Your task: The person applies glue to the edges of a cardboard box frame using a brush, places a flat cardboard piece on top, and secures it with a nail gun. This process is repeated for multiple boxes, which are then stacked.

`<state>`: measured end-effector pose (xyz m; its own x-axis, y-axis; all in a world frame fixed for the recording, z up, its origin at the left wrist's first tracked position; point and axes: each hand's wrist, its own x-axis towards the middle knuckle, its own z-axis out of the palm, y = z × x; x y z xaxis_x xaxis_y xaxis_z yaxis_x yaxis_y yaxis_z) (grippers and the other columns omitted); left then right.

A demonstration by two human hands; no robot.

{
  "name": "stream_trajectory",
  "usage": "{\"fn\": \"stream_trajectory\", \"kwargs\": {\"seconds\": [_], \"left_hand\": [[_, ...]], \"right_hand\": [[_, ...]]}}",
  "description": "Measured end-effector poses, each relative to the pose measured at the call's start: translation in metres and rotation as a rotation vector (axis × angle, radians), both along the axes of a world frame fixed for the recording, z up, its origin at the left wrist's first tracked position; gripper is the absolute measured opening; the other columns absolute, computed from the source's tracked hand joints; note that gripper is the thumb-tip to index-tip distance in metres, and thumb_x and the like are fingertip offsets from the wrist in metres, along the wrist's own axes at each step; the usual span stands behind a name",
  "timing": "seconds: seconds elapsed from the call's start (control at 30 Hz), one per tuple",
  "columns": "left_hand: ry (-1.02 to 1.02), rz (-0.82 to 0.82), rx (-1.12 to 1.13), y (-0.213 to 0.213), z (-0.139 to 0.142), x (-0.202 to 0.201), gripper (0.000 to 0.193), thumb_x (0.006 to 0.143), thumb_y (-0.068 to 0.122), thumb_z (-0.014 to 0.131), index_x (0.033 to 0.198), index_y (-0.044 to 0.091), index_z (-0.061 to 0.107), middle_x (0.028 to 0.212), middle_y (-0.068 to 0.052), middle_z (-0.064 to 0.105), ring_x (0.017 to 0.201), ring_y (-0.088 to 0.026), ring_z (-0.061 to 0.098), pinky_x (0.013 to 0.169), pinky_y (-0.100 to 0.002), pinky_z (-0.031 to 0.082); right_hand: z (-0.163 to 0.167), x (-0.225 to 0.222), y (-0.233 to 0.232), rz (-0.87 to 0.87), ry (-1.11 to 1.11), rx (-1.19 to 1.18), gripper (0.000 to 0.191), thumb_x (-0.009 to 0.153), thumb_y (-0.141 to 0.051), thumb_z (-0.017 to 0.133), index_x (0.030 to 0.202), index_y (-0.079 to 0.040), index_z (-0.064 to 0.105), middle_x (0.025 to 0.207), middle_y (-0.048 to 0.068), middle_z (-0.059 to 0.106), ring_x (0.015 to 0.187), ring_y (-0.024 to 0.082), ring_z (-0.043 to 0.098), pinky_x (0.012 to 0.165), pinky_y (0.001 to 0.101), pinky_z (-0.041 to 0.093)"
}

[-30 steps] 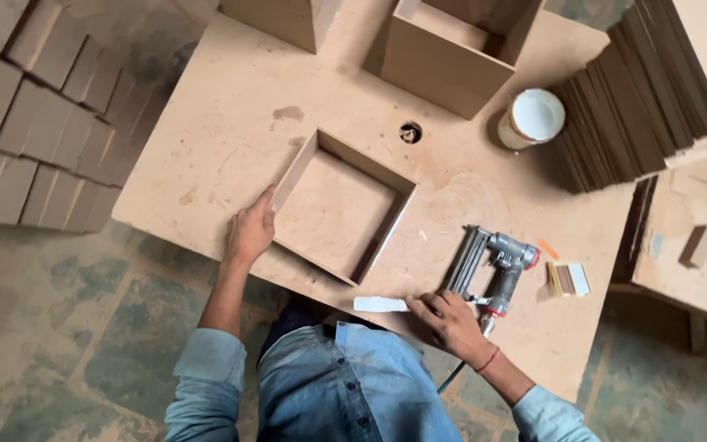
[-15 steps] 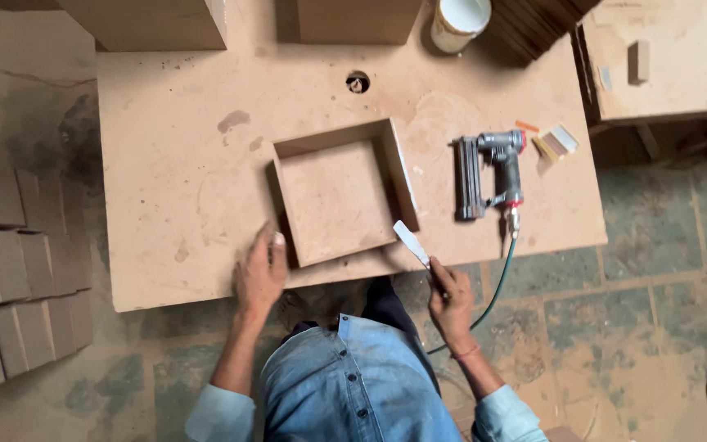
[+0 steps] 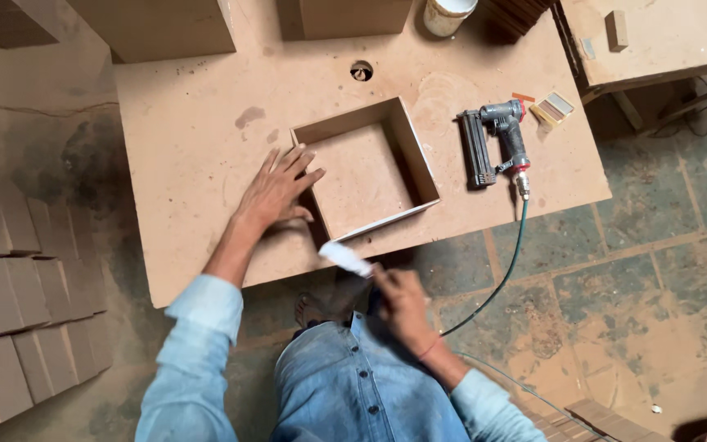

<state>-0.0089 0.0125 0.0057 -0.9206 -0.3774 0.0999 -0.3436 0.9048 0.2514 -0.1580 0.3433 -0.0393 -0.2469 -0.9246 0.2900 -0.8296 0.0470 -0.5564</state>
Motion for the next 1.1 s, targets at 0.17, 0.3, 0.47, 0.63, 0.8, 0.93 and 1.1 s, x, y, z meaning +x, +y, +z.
{"fn": "stream_trajectory", "kwargs": {"seconds": [0.17,0.3,0.47,0.63,0.8,0.93,1.1], "left_hand": [[-0.056,-0.056,-0.112,0.011,-0.015,-0.008,0.055,0.073,0.052,0.083,0.105,0.009,0.071,0.11,-0.013,0.067,0.121,-0.031,0.059,0.124,-0.057,0.026],[0.117,0.075,-0.18,0.108,-0.044,-0.038,0.049,0.075,0.05,0.082,0.093,0.006,0.072,0.093,-0.014,0.066,0.098,-0.035,0.063,0.107,-0.06,0.038],[0.249,0.193,-0.016,0.166,-0.062,-0.08,0.025,0.083,0.033,0.081,0.088,0.01,0.071,0.085,-0.008,0.065,0.088,-0.027,0.065,0.106,-0.054,0.044],[0.484,0.276,0.01,0.141,-0.043,-0.039,0.025,0.086,0.028,0.077,0.095,0.005,0.072,0.093,-0.012,0.072,0.088,-0.03,0.068,0.099,-0.052,0.046],[0.47,0.399,0.045,0.102,-0.028,0.031,0.022,0.092,0.013,0.067,0.111,0.002,0.072,0.11,-0.015,0.074,0.102,-0.03,0.069,0.1,-0.049,0.045],[0.438,0.348,0.063,0.063,-0.022,0.055,0.041,0.092,0.0,0.061,0.132,0.006,0.068,0.129,-0.017,0.069,0.12,-0.033,0.064,0.108,-0.046,0.045],[0.171,-0.047,-0.032,0.013,-0.009,0.035,0.066,0.069,0.011,0.077,0.134,0.01,0.063,0.146,-0.016,0.056,0.137,-0.033,0.05,0.112,-0.049,0.035]], "right_hand": [[0.008,-0.022,-0.003,-0.218,-0.281,-0.066,0.043,0.087,0.002,0.068,0.128,-0.009,0.07,0.101,0.013,0.071,0.087,0.026,0.066,0.079,0.0373,0.054],[0.017,-0.095,0.02,-0.489,-0.532,0.001,0.031,0.097,-0.006,0.066,0.128,-0.005,0.068,0.113,0.01,0.074,0.099,0.017,0.073,0.085,0.0284,0.059],[0.004,-0.108,0.03,-0.479,-0.448,-0.087,0.034,0.096,-0.005,0.068,0.13,-0.002,0.066,0.117,0.015,0.073,0.104,0.021,0.071,0.089,0.0328,0.057],[-0.006,-0.059,0.021,-0.401,-0.193,-0.099,0.056,0.082,0.01,0.059,0.136,-0.004,0.064,0.111,0.02,0.068,0.098,0.033,0.066,0.088,0.0402,0.054],[-0.012,0.013,0.024,-0.142,-0.078,-0.105,0.069,0.068,0.012,0.054,0.135,-0.002,0.062,0.115,0.022,0.065,0.1,0.039,0.062,0.088,0.0437,0.052],[-0.013,0.0,0.017,-0.446,-0.165,-0.163,0.057,0.082,0.014,0.053,0.135,-0.004,0.064,0.107,0.015,0.068,0.096,0.032,0.066,0.091,0.0403,0.054],[-0.003,0.034,-0.006,-0.225,-0.038,-0.252,0.061,0.072,0.009,0.058,0.132,-0.004,0.062,0.111,0.016,0.067,0.102,0.034,0.064,0.092,0.0429,0.052]]}}
